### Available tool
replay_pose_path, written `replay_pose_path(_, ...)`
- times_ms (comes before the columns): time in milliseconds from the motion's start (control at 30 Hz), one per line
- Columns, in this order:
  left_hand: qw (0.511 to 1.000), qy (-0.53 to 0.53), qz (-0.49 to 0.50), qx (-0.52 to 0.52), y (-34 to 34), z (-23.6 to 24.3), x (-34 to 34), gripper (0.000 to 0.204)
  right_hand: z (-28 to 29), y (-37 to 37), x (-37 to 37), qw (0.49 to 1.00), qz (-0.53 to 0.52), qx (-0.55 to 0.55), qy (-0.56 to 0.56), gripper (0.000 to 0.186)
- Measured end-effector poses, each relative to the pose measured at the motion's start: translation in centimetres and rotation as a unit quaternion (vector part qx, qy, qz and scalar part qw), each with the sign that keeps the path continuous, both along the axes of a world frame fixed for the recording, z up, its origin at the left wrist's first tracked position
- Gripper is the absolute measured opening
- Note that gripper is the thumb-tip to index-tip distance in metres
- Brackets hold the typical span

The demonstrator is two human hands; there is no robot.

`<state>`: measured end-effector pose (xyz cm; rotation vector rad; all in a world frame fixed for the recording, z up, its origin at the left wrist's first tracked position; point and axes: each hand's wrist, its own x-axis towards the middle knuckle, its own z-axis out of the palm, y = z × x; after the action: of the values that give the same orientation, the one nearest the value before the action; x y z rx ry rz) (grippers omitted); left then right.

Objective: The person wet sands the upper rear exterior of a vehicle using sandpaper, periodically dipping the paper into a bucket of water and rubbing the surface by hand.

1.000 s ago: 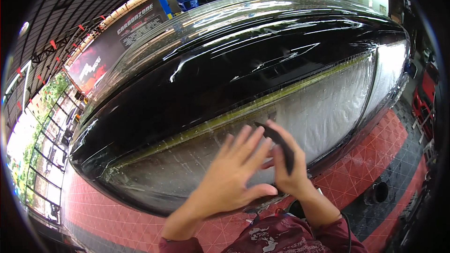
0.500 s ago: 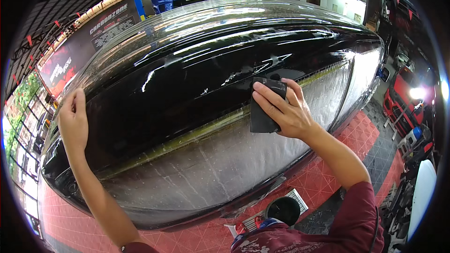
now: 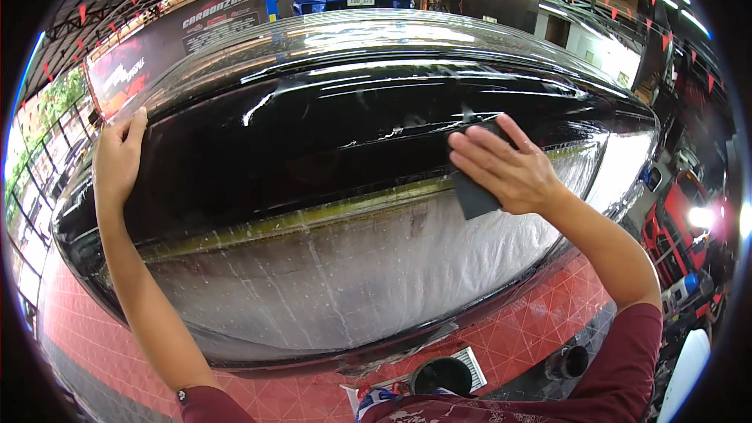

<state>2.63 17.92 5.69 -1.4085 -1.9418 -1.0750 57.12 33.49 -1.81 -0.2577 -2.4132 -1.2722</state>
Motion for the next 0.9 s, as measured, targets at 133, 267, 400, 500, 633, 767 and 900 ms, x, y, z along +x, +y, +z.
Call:
replay_pose_path(133, 0.999, -0.004, -0.034, 0.031, 1.0, -0.5, -1.7, 0.056, -0.9, 0.9, -0.1, 0.999, -0.002, -0.031, 0.008, 0.057)
replay_pose_path(267, 0.999, -0.032, -0.024, 0.002, 1.3, 0.1, -1.1, 0.056, -0.1, -0.6, -6.7, 0.998, 0.055, -0.039, 0.016, 0.060)
replay_pose_path(400, 0.996, -0.049, -0.070, -0.001, 1.4, -0.4, -3.1, 0.055, 0.7, -2.4, -11.1, 0.992, 0.118, -0.038, 0.003, 0.067)
replay_pose_path(500, 0.995, -0.020, -0.092, 0.030, 1.7, -0.4, -1.9, 0.055, 1.0, -1.2, -4.9, 0.999, 0.021, 0.019, -0.016, 0.062)
replay_pose_path(633, 0.999, -0.011, -0.025, -0.046, 2.0, 0.3, -2.0, 0.058, -2.1, -0.2, -8.5, 0.995, 0.076, -0.033, 0.059, 0.057)
replay_pose_path(767, 0.995, -0.049, -0.083, -0.035, 1.4, -0.1, -2.2, 0.056, 0.5, -4.0, -15.0, 0.990, 0.137, -0.043, 0.006, 0.060)
replay_pose_path(900, 0.997, 0.034, -0.065, -0.025, 1.7, -0.6, -2.6, 0.050, -1.1, -1.3, -9.0, 0.998, 0.057, 0.017, -0.020, 0.061)
